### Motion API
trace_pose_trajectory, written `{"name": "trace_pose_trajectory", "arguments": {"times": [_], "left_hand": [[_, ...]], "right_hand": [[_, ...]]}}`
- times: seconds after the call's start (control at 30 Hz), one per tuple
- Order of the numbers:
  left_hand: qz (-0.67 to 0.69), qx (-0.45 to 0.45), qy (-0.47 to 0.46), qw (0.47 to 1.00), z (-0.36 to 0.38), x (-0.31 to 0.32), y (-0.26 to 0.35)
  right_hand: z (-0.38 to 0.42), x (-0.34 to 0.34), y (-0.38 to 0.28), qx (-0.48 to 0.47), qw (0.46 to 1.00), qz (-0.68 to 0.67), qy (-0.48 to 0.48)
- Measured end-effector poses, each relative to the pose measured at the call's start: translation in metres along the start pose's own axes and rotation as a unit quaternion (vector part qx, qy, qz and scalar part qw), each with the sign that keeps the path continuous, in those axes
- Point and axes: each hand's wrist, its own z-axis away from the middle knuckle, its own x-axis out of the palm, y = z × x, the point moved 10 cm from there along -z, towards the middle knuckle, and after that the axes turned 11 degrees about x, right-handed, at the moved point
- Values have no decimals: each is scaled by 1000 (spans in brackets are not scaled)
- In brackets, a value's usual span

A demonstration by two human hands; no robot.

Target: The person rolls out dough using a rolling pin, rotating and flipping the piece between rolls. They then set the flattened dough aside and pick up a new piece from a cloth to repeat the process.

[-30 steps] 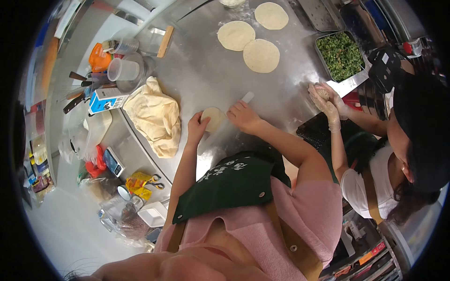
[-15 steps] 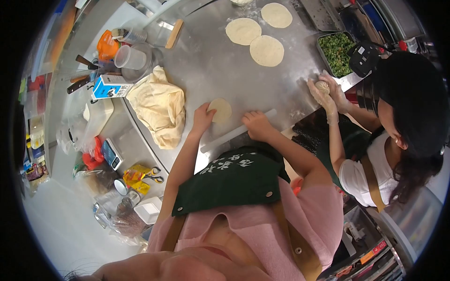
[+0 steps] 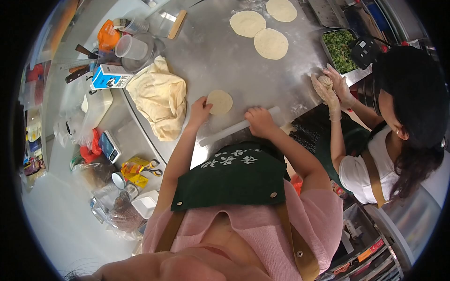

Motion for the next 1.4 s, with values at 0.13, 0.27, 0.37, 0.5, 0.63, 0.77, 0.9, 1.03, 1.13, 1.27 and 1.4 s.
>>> {"name": "trace_pose_trajectory", "arguments": {"times": [0.13, 0.27, 0.37, 0.5, 0.63, 0.77, 0.9, 1.03, 1.13, 1.27, 1.4], "left_hand": [[82, -5, 17, 997, 1, -6, -3], [70, -10, 15, 997, -4, -2, 2], [58, -5, 7, 998, -7, -4, 26], [121, -24, 9, 992, -5, -4, 31], [-15, -19, 26, 999, -4, -8, -2], [23, -26, 15, 999, 6, -12, -8], [33, -39, 15, 999, 6, -12, -12], [46, -45, 28, 998, 9, -15, -9], [66, -39, 38, 996, 10, -15, -10], [55, -38, 32, 997, 10, -14, -10], [75, -31, 60, 995, 8, -19, -1]], "right_hand": [[-10, 4, 0, 14, 1000, 10, -23], [-16, 0, -6, 4, 1000, 0, -14], [-17, 4, -6, 8, 1000, -4, -26], [-14, 3, -2, 14, 1000, -12, -18], [-23, -4, 6, 20, 1000, -9, -19], [-42, -15, 5, -6, 1000, 15, 1], [-72, -17, 4, -42, 999, 8, 27], [-96, -6, 1, -60, 998, 14, 13], [-104, 1, -5, -69, 997, 5, -22], [-112, -2, -5, -7, 1000, -3, 29], [-123, 9, -8, 48, 989, 58, 126]]}}
